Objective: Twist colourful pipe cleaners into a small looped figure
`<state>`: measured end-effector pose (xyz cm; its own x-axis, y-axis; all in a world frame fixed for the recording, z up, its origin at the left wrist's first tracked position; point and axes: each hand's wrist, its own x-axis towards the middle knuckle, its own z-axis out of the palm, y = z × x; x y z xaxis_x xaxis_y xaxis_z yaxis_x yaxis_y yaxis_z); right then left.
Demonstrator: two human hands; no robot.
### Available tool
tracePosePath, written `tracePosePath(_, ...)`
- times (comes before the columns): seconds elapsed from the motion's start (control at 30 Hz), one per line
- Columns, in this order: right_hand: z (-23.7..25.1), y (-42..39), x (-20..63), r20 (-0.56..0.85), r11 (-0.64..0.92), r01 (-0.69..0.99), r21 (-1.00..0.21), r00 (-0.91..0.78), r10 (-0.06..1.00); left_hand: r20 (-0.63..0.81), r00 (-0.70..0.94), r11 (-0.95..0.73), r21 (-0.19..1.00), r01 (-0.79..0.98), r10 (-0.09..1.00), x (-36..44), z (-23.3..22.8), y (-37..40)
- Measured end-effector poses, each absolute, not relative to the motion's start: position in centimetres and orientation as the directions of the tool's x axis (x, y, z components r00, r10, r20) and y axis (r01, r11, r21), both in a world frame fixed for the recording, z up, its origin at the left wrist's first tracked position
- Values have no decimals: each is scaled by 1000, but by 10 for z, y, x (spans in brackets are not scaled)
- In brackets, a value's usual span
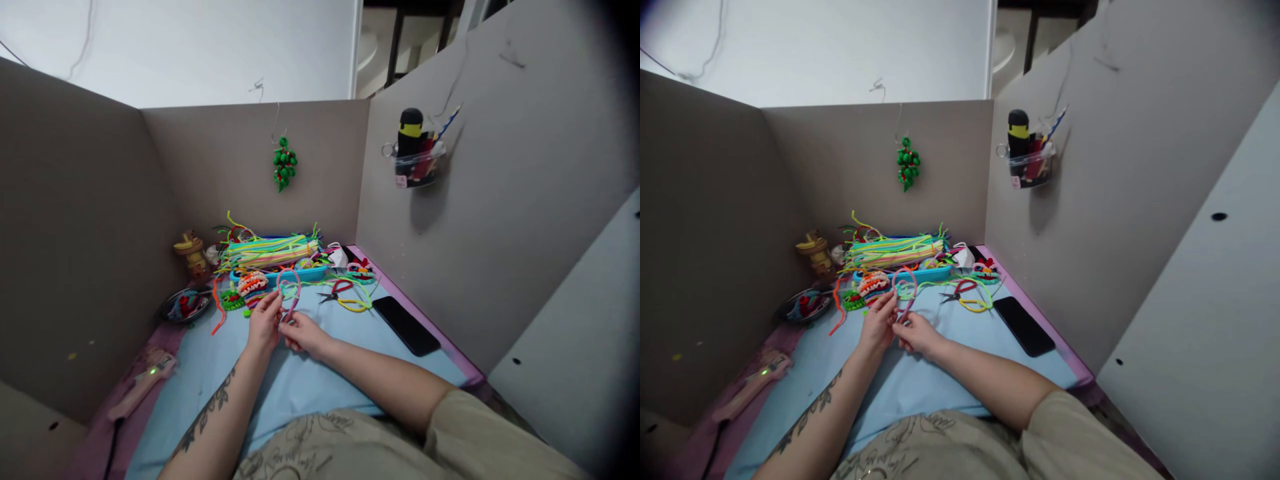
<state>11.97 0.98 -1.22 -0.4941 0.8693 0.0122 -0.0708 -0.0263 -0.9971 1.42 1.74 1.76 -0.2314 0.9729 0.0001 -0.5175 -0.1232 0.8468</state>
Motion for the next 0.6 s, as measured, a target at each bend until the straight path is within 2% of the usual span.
tracePosePath(0.1,-10,10,120,3,-23,-51,-998,-459,888,1,-220,-116,851,-513,976,15,17,17)
tracePosePath(0.17,-8,6,122,-5,30,58,-998,-518,855,-1,-223,-118,846,-520,975,15,17,18)
tracePosePath(0.23,-5,0,125,-40,152,216,-964,-690,723,-5,-221,-119,831,-543,975,12,16,19)
tracePosePath(0.3,0,-6,129,-120,315,312,-896,-855,504,1,-215,-126,815,-566,977,9,16,21)
tracePosePath(0.33,3,-8,130,-154,368,322,-872,-895,419,8,-212,-130,811,-571,977,8,16,22)
tracePosePath(0.4,7,-9,134,-207,377,328,-866,-922,327,19,-213,-141,805,-577,977,5,16,24)
tracePosePath(0.5,8,-4,139,-251,267,348,-899,-907,338,3,-237,-148,791,-594,971,1,16,26)
tracePosePath(0.53,8,-1,141,-237,239,349,-906,-887,396,4,-254,-159,789,-594,967,1,17,27)
tracePosePath(0.6,8,6,145,-124,229,323,-918,-783,610,30,-297,-200,803,-562,954,0,17,28)
